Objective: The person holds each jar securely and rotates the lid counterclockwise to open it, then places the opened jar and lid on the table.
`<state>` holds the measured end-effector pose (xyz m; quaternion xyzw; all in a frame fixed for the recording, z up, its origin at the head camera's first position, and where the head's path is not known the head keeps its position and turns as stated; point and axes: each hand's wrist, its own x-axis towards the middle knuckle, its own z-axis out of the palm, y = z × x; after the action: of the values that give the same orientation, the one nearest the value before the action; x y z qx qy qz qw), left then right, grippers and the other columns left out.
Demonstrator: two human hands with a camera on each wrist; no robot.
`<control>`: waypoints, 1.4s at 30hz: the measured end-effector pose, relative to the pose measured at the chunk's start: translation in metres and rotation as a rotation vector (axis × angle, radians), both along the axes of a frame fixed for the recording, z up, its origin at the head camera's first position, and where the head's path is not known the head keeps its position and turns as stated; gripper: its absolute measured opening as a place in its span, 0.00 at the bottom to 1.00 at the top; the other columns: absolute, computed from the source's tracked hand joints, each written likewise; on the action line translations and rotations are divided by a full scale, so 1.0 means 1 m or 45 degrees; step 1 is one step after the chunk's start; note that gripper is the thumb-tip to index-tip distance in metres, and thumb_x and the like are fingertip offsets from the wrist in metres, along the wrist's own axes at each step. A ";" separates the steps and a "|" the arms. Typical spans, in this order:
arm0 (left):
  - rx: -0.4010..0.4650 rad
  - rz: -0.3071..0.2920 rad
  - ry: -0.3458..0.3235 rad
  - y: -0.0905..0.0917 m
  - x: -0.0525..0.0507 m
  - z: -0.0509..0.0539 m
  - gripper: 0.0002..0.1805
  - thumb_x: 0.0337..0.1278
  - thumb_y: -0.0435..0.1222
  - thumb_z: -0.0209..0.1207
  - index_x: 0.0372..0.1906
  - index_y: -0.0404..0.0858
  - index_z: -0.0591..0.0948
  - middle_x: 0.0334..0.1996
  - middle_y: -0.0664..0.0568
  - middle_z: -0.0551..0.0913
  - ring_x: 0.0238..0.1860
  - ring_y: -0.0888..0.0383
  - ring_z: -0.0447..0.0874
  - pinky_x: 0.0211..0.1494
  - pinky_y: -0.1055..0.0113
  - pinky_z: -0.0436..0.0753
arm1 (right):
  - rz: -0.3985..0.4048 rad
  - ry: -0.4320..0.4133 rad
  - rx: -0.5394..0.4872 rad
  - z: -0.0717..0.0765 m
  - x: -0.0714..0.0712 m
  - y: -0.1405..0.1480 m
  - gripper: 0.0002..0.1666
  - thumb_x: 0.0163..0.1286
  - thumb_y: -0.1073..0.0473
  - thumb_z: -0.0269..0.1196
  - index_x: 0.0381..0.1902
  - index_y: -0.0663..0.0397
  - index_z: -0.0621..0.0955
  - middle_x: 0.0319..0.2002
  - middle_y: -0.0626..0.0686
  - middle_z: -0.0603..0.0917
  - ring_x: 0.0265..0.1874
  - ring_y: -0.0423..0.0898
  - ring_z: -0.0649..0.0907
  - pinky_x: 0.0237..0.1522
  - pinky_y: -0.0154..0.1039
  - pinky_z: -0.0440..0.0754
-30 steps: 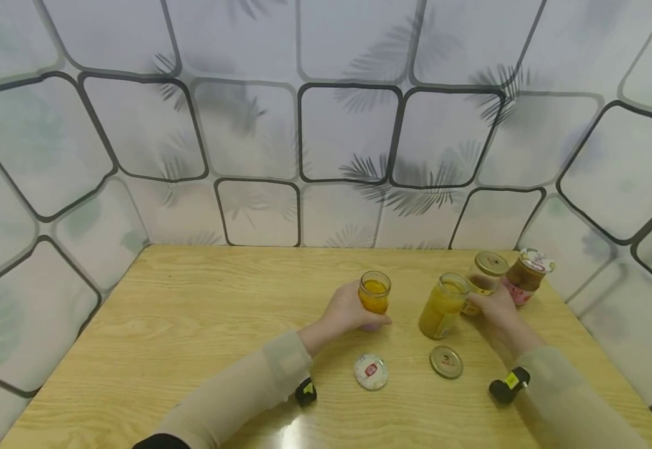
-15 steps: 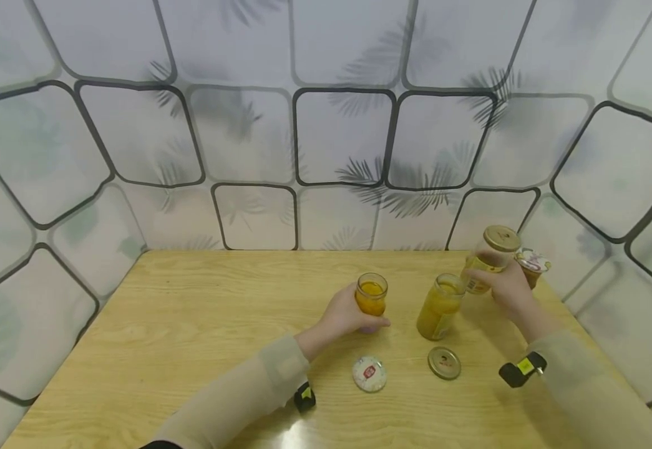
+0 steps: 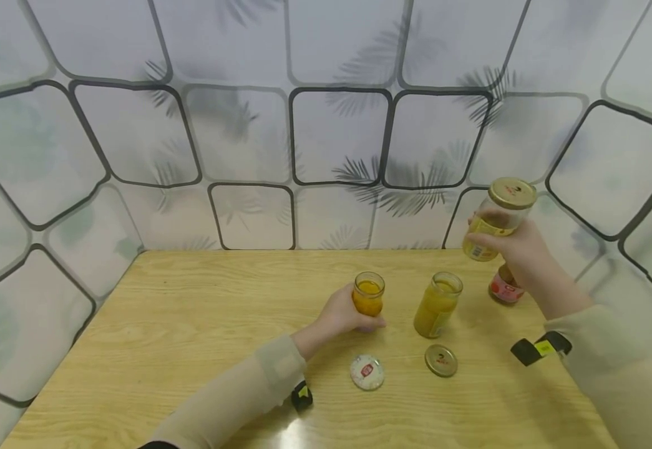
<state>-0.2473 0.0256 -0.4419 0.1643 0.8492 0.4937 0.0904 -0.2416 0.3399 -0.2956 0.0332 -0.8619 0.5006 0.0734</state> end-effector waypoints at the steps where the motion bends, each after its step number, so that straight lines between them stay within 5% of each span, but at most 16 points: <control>1: 0.008 -0.001 -0.007 0.000 0.000 0.000 0.39 0.45 0.38 0.84 0.63 0.35 0.78 0.55 0.42 0.87 0.57 0.45 0.86 0.67 0.47 0.84 | 0.010 0.003 -0.001 0.005 0.002 -0.003 0.19 0.74 0.57 0.71 0.60 0.48 0.80 0.47 0.22 0.82 0.52 0.25 0.78 0.71 0.61 0.72; 11: 0.084 0.016 -0.041 -0.003 0.003 0.001 0.43 0.45 0.37 0.83 0.67 0.33 0.75 0.59 0.39 0.85 0.61 0.42 0.84 0.70 0.44 0.81 | 0.114 -0.028 0.054 0.034 0.026 -0.043 0.14 0.74 0.57 0.71 0.54 0.40 0.82 0.52 0.29 0.83 0.58 0.32 0.77 0.54 0.30 0.80; 15: 0.084 0.009 -0.027 -0.008 0.004 0.002 0.39 0.47 0.37 0.83 0.64 0.33 0.77 0.58 0.39 0.85 0.59 0.42 0.85 0.69 0.44 0.82 | 0.180 -0.008 0.032 0.037 0.033 -0.061 0.13 0.73 0.60 0.71 0.51 0.42 0.83 0.51 0.32 0.84 0.57 0.33 0.79 0.53 0.28 0.81; 22: 0.061 -0.019 -0.070 -0.029 0.008 0.013 0.44 0.49 0.37 0.82 0.70 0.33 0.73 0.71 0.36 0.77 0.75 0.37 0.74 0.79 0.41 0.72 | 0.282 -0.038 -0.134 0.035 0.044 -0.084 0.15 0.71 0.66 0.71 0.50 0.45 0.83 0.51 0.39 0.85 0.56 0.37 0.82 0.58 0.30 0.81; 26: 0.002 -0.032 0.002 -0.042 0.012 0.023 0.44 0.53 0.32 0.76 0.74 0.32 0.69 0.73 0.36 0.76 0.77 0.36 0.71 0.81 0.41 0.70 | 0.333 -0.071 -0.203 0.030 0.048 -0.092 0.17 0.69 0.68 0.71 0.48 0.42 0.83 0.49 0.38 0.86 0.55 0.38 0.82 0.59 0.32 0.81; 31: 0.012 -0.038 0.077 -0.056 0.019 0.042 0.40 0.57 0.28 0.64 0.77 0.31 0.67 0.75 0.37 0.75 0.79 0.36 0.68 0.81 0.39 0.68 | 0.364 -0.109 -0.221 0.019 0.054 -0.102 0.17 0.67 0.68 0.72 0.47 0.42 0.83 0.49 0.39 0.87 0.54 0.38 0.83 0.64 0.41 0.78; 36: 0.094 -0.043 0.146 -0.061 0.023 0.073 0.39 0.62 0.31 0.59 0.79 0.30 0.63 0.76 0.37 0.73 0.80 0.36 0.66 0.83 0.41 0.65 | 0.410 -0.126 -0.244 0.013 0.059 -0.114 0.16 0.66 0.67 0.72 0.49 0.47 0.83 0.49 0.41 0.87 0.55 0.40 0.83 0.63 0.43 0.78; 42: 0.329 -0.107 0.035 -0.057 0.025 0.120 0.39 0.77 0.38 0.58 0.83 0.34 0.57 0.80 0.39 0.69 0.83 0.39 0.60 0.86 0.43 0.61 | 0.465 -0.149 -0.270 0.007 0.062 -0.125 0.19 0.65 0.68 0.72 0.54 0.56 0.82 0.49 0.44 0.87 0.55 0.41 0.83 0.63 0.43 0.79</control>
<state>-0.2228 -0.0317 -0.3217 0.2169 0.7719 0.5925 0.0774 -0.1792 0.2146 -0.2889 0.1516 -0.7868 0.5947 -0.0657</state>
